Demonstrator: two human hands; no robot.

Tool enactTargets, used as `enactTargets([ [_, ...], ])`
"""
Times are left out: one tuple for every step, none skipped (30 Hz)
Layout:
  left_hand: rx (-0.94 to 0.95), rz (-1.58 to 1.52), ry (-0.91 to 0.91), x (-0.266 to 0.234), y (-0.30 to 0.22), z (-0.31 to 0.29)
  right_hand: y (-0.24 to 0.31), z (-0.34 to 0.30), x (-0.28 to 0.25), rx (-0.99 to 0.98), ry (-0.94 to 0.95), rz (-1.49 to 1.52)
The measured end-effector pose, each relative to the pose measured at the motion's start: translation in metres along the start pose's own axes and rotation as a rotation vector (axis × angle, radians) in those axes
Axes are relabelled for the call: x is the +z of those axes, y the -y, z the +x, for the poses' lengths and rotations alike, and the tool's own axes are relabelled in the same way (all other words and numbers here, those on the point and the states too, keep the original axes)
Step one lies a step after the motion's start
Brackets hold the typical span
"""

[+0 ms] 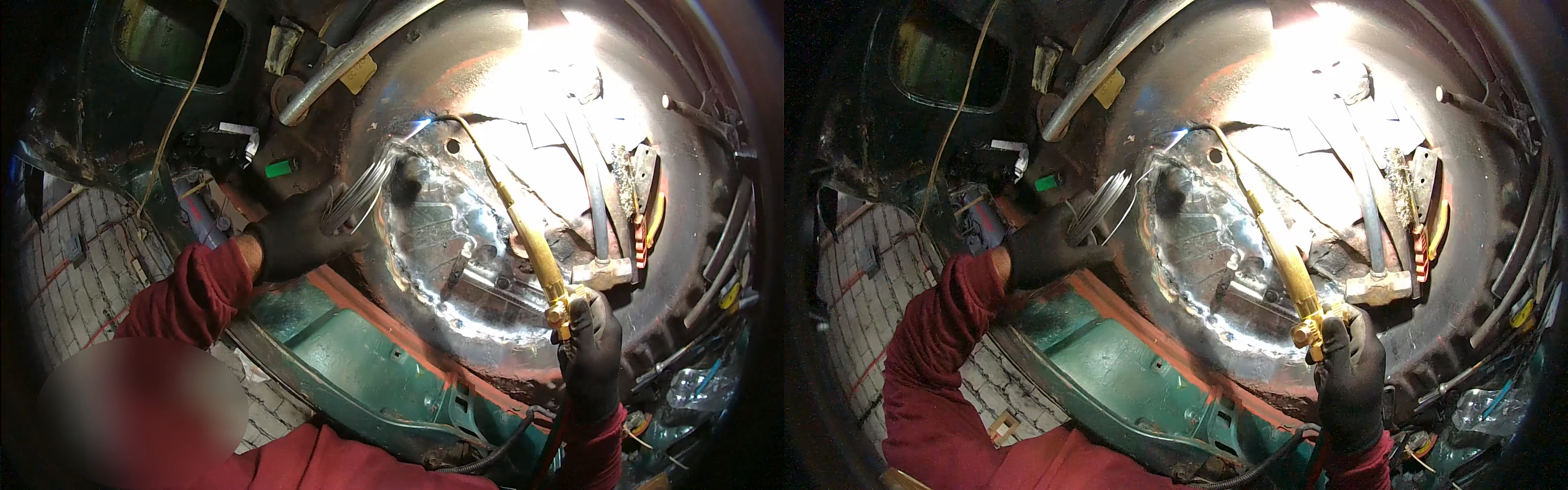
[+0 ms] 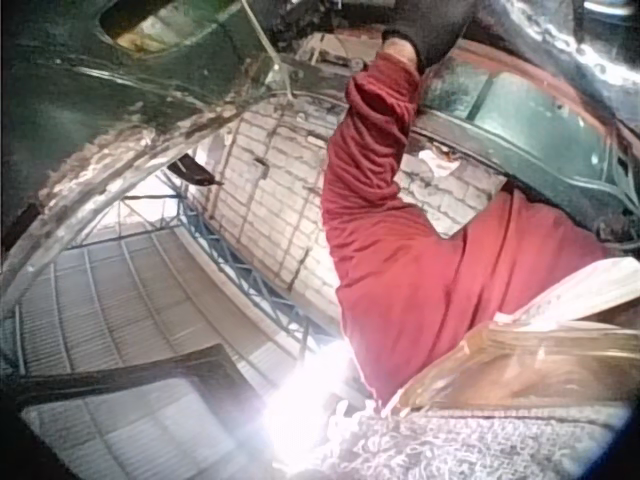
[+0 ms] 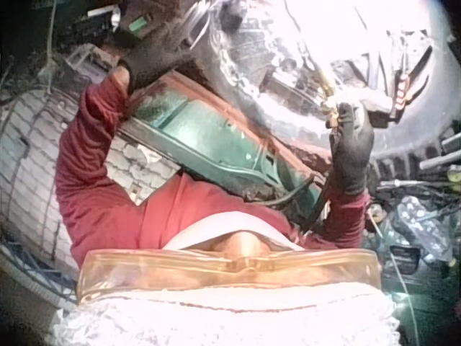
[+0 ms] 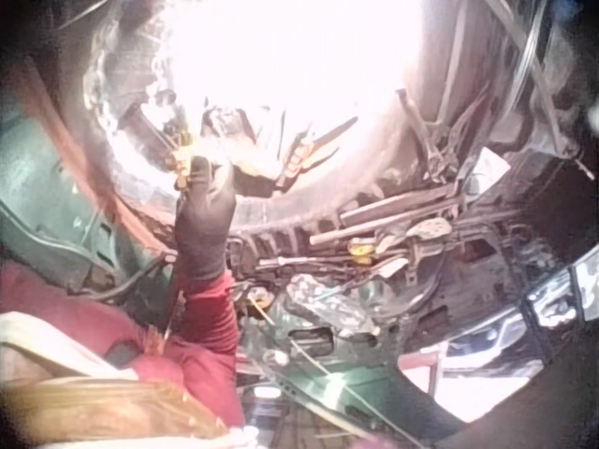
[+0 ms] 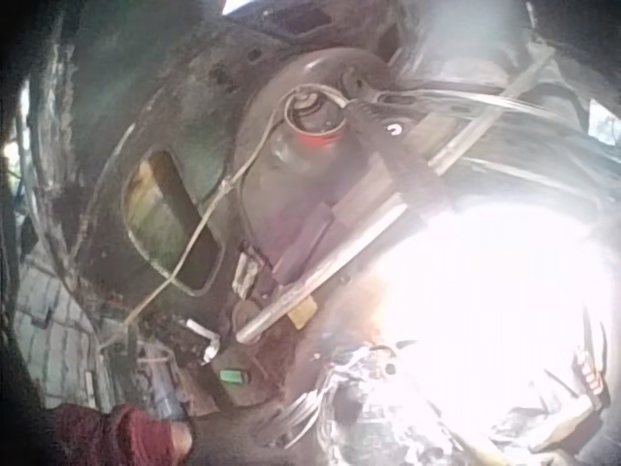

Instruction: The person welds a section of a car's wheel well using a handheld torch and filler rod. They repeatedly heat the metal, apply filler, and inspect the weld area. The person also uses a hammer to tap the weld and a wire brush to clean the surface.

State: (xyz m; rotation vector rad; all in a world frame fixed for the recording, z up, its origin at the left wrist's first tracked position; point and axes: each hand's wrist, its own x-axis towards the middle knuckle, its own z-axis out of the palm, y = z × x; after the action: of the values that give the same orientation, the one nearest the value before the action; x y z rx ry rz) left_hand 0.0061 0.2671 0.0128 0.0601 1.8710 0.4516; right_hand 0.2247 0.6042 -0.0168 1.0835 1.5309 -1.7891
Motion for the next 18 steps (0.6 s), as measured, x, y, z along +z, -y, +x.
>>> enactTargets([
  [0.048, 0.047, -0.046, 0.004, 0.005, -0.007, -0.002, 0.0, 0.0, 0.003, 0.003, 0.019],
  [0.097, 0.095, -0.091, 0.006, 0.011, -0.011, -0.004, 0.0, 0.001, 0.006, 0.005, 0.038],
  [0.09, 0.145, -0.059, 0.006, 0.016, -0.01, -0.005, 0.0, 0.001, 0.009, 0.006, 0.057],
  [0.081, 0.193, -0.027, 0.005, 0.024, -0.009, -0.005, 0.0, 0.001, 0.032, 0.024, 0.062],
  [0.072, 0.241, 0.006, 0.005, 0.029, -0.008, -0.005, 0.001, 0.002, 0.056, 0.043, 0.066],
  [0.077, 0.322, -0.006, 0.007, 0.03, -0.007, -0.004, 0.001, 0.002, 0.079, 0.061, 0.071],
  [0.083, 0.403, -0.017, 0.008, 0.03, -0.006, -0.007, 0.002, 0.003, 0.066, 0.055, 0.063],
  [0.088, 0.484, -0.028, 0.01, 0.029, -0.005, -0.011, 0.002, 0.007, 0.053, 0.049, 0.055],
  [0.098, 0.519, -0.027, 0.01, 0.026, -0.005, -0.013, 0.003, 0.009, 0.039, 0.043, 0.047],
  [0.111, 0.552, -0.026, 0.012, 0.024, -0.004, -0.012, 0.002, 0.013, 0.049, 0.035, 0.03],
  [0.124, 0.584, -0.024, 0.014, 0.023, -0.003, -0.01, 0.002, 0.018, 0.058, 0.027, 0.013],
  [0.118, 0.617, -0.013, 0.016, 0.025, 0.0, -0.008, 0.001, 0.021, 0.067, 0.02, -0.005],
  [0.112, 0.652, -0.002, 0.018, 0.026, 0.003, -0.005, 0.001, 0.024, 0.067, 0.032, -0.036],
  [0.105, 0.686, 0.009, 0.019, 0.026, 0.006, -0.003, 0.0, 0.025, 0.067, 0.044, -0.068],
  [0.092, 0.7, 0.023, 0.02, 0.024, 0.007, -0.001, -0.001, 0.026, 0.067, 0.056, -0.101],
  [0.077, 0.711, 0.034, 0.023, 0.02, 0.005, 0.001, -0.001, 0.027, 0.069, 0.065, -0.138],
  [0.062, 0.722, 0.045, 0.024, 0.016, 0.005, 0.002, -0.001, 0.027, 0.068, 0.073, -0.133],
  [0.046, 0.71, 0.05, 0.025, 0.013, 0.005, 0.004, 0.0, 0.027, 0.067, 0.081, -0.129],
])
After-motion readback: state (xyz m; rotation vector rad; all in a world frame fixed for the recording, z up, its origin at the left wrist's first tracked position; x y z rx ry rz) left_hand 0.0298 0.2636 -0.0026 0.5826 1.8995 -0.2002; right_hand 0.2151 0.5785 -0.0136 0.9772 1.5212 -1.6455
